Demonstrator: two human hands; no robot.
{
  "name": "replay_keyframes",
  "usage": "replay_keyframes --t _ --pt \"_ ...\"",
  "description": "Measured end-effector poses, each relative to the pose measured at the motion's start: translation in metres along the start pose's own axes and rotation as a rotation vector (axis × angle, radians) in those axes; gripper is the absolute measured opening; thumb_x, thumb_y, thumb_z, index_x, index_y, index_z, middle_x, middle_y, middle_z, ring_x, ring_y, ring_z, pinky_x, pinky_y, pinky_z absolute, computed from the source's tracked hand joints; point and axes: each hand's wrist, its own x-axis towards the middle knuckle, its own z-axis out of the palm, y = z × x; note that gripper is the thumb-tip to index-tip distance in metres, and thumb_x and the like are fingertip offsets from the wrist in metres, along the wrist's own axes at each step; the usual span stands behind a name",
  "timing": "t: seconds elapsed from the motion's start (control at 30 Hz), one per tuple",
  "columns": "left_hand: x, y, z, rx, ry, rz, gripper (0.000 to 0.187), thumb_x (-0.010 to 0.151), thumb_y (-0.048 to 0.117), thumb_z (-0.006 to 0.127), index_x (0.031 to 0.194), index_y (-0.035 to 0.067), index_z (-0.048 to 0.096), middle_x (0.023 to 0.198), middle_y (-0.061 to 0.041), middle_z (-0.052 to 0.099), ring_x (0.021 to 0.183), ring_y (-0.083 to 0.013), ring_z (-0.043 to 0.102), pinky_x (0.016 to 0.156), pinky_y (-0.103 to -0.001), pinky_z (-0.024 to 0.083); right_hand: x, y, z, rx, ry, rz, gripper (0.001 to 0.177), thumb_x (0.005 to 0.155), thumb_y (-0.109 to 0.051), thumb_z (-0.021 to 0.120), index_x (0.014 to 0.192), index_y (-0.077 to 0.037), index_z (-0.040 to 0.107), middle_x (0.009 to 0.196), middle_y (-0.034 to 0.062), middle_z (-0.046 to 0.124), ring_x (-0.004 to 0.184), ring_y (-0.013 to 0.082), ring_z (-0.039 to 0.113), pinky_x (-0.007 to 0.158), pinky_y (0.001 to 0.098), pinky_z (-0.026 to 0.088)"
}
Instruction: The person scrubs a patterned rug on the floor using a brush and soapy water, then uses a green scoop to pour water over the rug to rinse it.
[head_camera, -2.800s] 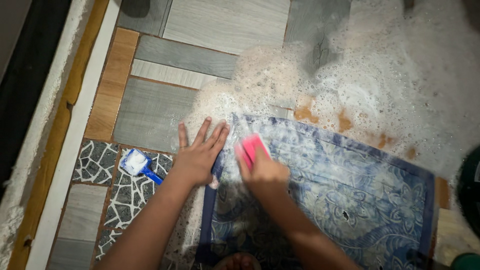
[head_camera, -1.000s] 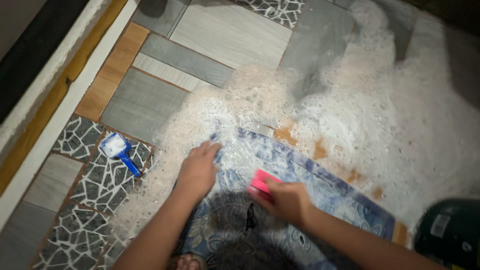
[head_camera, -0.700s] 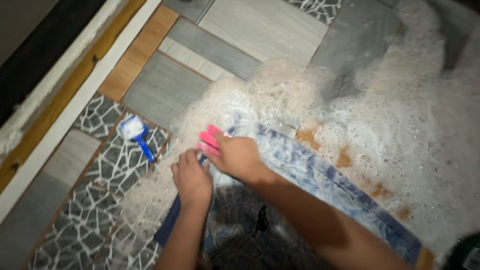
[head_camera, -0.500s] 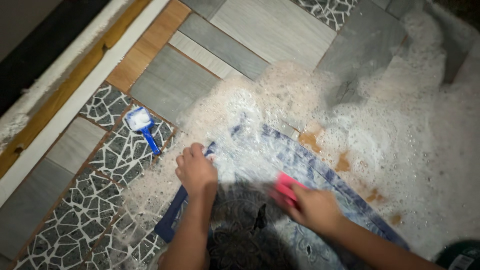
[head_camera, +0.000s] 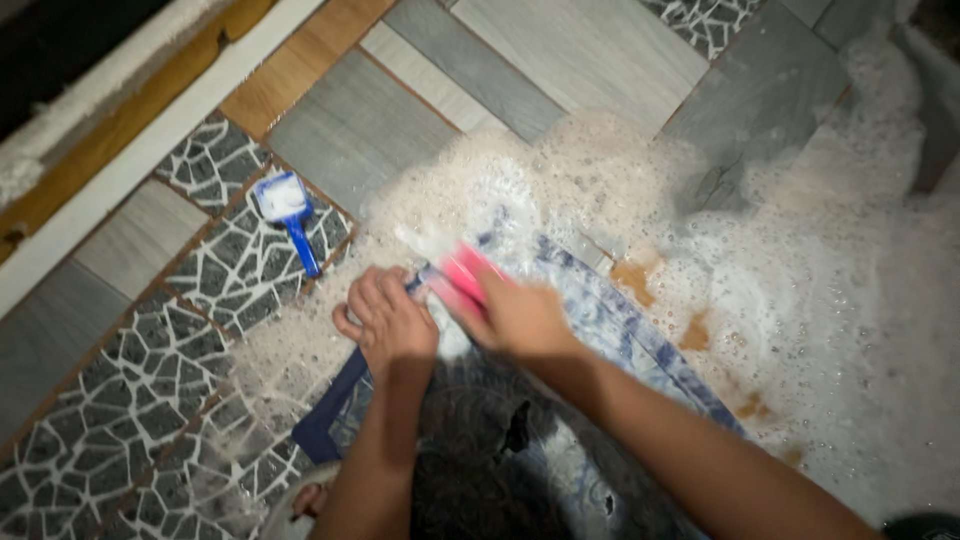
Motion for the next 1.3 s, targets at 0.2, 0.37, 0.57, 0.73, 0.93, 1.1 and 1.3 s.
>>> replay_keyframes --t 0.2,0.37,0.57,0.73,0.93,1.1,1.3 --pt "0.000 -0.003 0.013 0.151 -0.065 0.098 0.032 0.098 0.009 0.061 0.129 0.010 0.054 0.138 -0.019 0.049 0.134 -0.0324 0.038 0.112 -0.059 0.021 -0.093 0.043 -0.043 -0.307 -0.371 0.182 0.056 0.090 -0.056 0.053 0.128 -0.017 0.064 0.065 0.0088 0.074 0.048 0.0242 0.070 0.043 0.0409 0.055" --pt "-0.009 -0.001 0.008 0.166 0.084 0.155 0.031 0.097 0.005 0.060 0.128 0.006 0.055 0.137 -0.016 0.052 0.135 -0.0296 0.041 0.115 -0.062 0.023 0.003 0.008 0.008 -0.116 -0.183 0.134 0.055 0.095 -0.057 0.057 0.122 -0.010 0.060 0.067 0.0106 0.070 0.052 0.0300 0.071 0.045 0.0445 0.055" --pt "-0.001 0.001 0.006 0.102 -0.076 0.063 0.036 0.092 0.012 0.058 0.127 0.006 0.053 0.137 -0.015 0.050 0.135 -0.0330 0.039 0.113 -0.065 0.019 0.024 0.001 0.013 -0.053 -0.013 -0.019 0.051 0.098 -0.056 0.054 0.120 -0.011 0.066 0.084 0.0154 0.075 0.069 0.0360 0.072 0.061 0.0470 0.056" --pt "0.003 0.002 0.003 0.147 -0.097 0.121 0.044 0.086 0.009 0.058 0.130 0.003 0.052 0.139 -0.019 0.048 0.135 -0.0328 0.039 0.112 -0.063 0.019 -0.118 0.053 -0.048 -0.305 -0.343 0.219 0.056 0.090 -0.067 0.055 0.124 -0.024 0.065 0.058 0.0072 0.071 0.045 0.0239 0.069 0.044 0.0379 0.052" --pt "-0.004 -0.003 0.008 0.155 0.058 0.154 0.034 0.095 0.010 0.059 0.129 0.005 0.055 0.138 -0.015 0.053 0.135 -0.0292 0.043 0.116 -0.062 0.021 -0.027 0.026 -0.003 -0.158 -0.123 0.090 0.058 0.093 -0.061 0.053 0.127 -0.015 0.062 0.076 0.0096 0.075 0.051 0.0276 0.069 0.043 0.0397 0.053" --pt "0.003 -0.004 0.016 0.117 0.023 0.108 0.038 0.091 0.016 0.057 0.128 0.011 0.056 0.138 -0.014 0.053 0.136 -0.0323 0.042 0.113 -0.064 0.019 0.067 -0.021 0.011 -0.105 0.064 0.019 0.048 0.099 -0.058 0.053 0.119 -0.017 0.068 0.070 0.0135 0.072 0.065 0.0356 0.070 0.057 0.0468 0.053" --pt "0.006 0.003 0.005 0.140 -0.227 0.094 0.043 0.092 0.012 0.050 0.135 0.010 0.047 0.145 -0.020 0.041 0.141 -0.0359 0.031 0.114 -0.064 0.011 -0.096 0.042 -0.038 -0.091 -0.245 0.208 0.066 0.093 -0.055 0.050 0.149 -0.021 0.053 0.073 0.0083 0.076 0.047 0.0202 0.069 0.038 0.0359 0.053"
